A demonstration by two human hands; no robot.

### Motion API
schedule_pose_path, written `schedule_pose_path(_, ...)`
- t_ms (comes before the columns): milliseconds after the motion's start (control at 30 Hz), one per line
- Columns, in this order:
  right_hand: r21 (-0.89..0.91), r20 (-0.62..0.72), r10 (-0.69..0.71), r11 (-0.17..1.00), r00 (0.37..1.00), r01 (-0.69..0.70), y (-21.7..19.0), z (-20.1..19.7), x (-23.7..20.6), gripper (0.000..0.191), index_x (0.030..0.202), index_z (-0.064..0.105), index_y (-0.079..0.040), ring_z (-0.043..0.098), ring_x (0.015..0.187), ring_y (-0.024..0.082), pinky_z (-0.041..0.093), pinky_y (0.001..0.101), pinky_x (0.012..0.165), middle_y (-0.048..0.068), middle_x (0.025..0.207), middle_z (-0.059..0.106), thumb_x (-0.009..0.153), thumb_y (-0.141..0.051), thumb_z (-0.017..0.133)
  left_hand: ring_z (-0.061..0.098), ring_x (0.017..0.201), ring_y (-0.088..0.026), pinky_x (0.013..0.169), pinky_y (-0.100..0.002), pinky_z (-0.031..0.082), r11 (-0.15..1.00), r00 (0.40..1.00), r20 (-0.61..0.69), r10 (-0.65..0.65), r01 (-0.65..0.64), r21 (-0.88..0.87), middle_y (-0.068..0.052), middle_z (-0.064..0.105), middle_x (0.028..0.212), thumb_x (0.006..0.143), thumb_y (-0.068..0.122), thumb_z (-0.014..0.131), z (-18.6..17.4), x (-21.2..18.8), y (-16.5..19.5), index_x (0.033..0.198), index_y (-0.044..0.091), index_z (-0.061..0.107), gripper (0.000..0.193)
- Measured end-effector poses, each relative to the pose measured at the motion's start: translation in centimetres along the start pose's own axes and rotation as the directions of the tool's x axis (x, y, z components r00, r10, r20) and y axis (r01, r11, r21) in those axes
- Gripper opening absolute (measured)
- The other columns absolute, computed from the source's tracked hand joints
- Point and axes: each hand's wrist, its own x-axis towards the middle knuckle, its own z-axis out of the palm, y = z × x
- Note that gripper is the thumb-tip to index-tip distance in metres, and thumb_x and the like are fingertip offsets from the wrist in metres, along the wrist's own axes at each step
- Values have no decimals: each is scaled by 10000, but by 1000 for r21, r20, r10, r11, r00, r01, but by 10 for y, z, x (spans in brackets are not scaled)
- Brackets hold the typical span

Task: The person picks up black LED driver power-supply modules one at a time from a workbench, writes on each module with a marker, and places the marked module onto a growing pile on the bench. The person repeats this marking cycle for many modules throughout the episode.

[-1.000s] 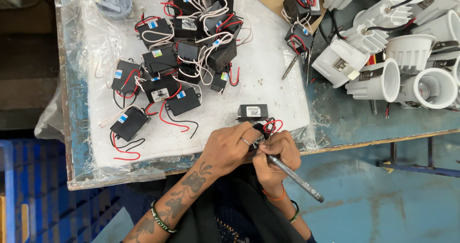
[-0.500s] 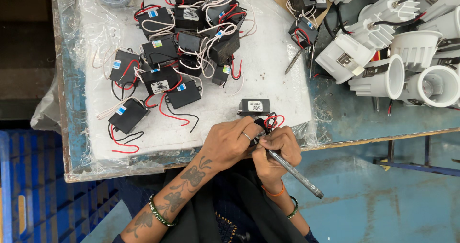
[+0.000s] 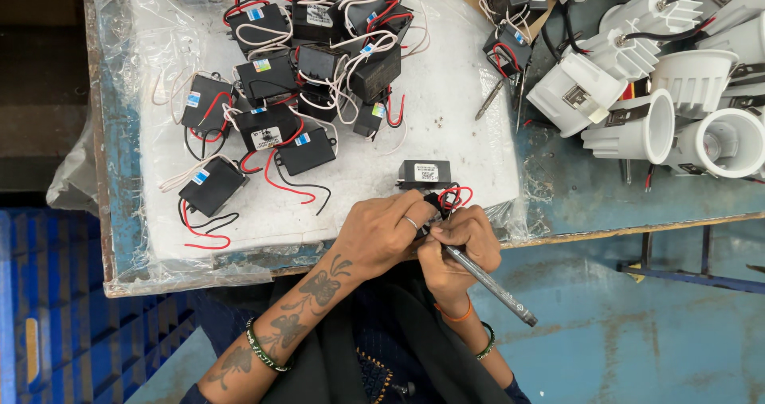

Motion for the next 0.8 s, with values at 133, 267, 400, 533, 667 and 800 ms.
schedule_pose_path(133, 1, -5, -7, 1000, 1000, 7, 0, 0, 1, 153, 753, 535, 0, 546, 647, 163, 457, 272, 616, 108, 752, 573, 673, 99, 622, 648, 712, -233, 587, -372, 500, 1000, 1000, -8, 7, -7, 6, -54, 578, 876, 789, 163, 786, 1, 0, -1, 993, 69, 600, 291)
schedule_pose_path(267, 7, -3, -3, 1000, 1000, 3, 1, 0, 1, 158, 749, 530, -2, 540, 645, 160, 449, 272, 615, 111, 752, 572, 674, 100, 625, 646, 703, -236, 577, -373, 498, 1000, 1000, 1, 2, -2, 8, -55, 577, 863, 773, 163, 787, 1, 0, -2, 988, 66, 602, 300)
schedule_pose_path(400, 0, -14, 6, 1000, 1000, -6, 2, 2, 0, 155, 750, 535, 4, 551, 641, 159, 451, 267, 604, 115, 758, 575, 670, 99, 627, 646, 704, -237, 579, -376, 496, 1000, 1000, -5, 1, -1, 0, -53, 575, 858, 769, 162, 792, 2, 1, -3, 982, 72, 599, 300)
schedule_pose_path(533, 5, -10, 3, 1000, 1000, -3, 2, 2, 0, 159, 744, 526, 1, 532, 638, 159, 440, 270, 609, 107, 751, 567, 668, 103, 622, 646, 702, -238, 575, -375, 496, 1000, 1000, 10, -7, 7, -6, -52, 572, 852, 765, 163, 793, 1, 0, -3, 978, 70, 597, 304)
schedule_pose_path(667, 3, -8, 19, 1000, 1000, -19, 1, 2, 0, 155, 748, 531, 6, 535, 637, 159, 437, 269, 604, 110, 754, 565, 678, 103, 629, 645, 701, -239, 577, -376, 496, 1000, 1000, 11, -5, 5, -12, -51, 572, 850, 765, 167, 793, 1, 0, -3, 978, 72, 598, 304)
schedule_pose_path(800, -4, 0, 6, 1000, 1000, -6, 1, 1, 0, 153, 750, 533, 6, 544, 644, 161, 442, 270, 609, 108, 751, 570, 678, 100, 631, 644, 703, -235, 581, -374, 497, 1000, 1000, 5, -3, 3, -13, -49, 572, 854, 776, 166, 791, 1, 0, -3, 981, 75, 599, 296)
